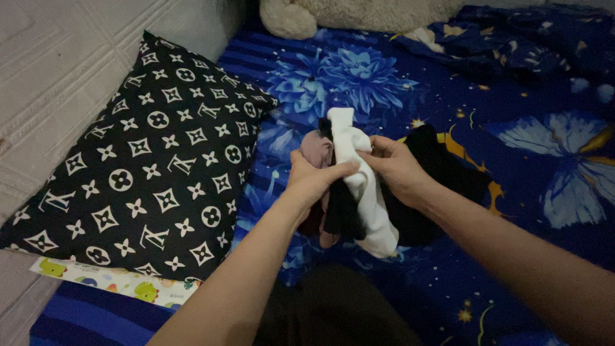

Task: The person folds several garments on a pink folding board. They start with a black short-sleeved shirt, then fold a black long-sleeved shirt, and finally fold a white long-sleeved shirt, placing each folded item on the board.

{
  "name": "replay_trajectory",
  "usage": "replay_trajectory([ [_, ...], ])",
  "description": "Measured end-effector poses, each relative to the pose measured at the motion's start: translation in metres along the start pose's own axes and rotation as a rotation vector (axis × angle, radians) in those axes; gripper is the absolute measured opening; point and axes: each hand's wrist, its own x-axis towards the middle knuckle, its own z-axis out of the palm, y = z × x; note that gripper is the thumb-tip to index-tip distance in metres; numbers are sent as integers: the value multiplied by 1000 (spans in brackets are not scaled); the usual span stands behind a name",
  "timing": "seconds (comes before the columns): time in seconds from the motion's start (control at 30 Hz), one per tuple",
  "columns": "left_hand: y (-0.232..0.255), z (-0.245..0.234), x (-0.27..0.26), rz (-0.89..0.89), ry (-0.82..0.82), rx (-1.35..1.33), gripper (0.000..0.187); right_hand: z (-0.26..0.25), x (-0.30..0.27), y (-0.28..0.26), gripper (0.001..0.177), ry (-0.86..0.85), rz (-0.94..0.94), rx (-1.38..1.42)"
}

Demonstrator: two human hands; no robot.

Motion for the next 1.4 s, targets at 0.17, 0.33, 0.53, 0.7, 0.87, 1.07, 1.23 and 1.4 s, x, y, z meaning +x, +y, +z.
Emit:
replay_trajectory([
  [0.17, -13, 2, 11, 86, 12, -92, 118, -21, -3, 1, 32, -21, 121, 103],
  [0.33, -18, -2, 16, 63, 54, -93, 116, -60, 10, 46, 49, 284, 292, -132],
  [0.53, -15, -11, 14, 19, 88, -83, 122, -103, -8, 125, 99, 518, 478, -557],
  [0.7, -10, -15, 9, -36, 84, -62, 126, -108, -14, 158, 118, 577, 775, -551],
  [0.87, -7, -14, 4, -87, 63, -122, 124, -109, -21, 152, 69, 459, 763, -158],
  [1.07, -7, -17, 4, -84, 76, -114, 121, -90, -4, 90, 57, 423, 477, 306],
  [1.23, -13, -15, 10, -110, 130, -131, 119, -63, -6, 22, 51, 437, 192, 303],
  [1.4, -20, -14, 19, -83, 193, -150, 115, -30, -10, -26, 44, 335, -59, 95],
])
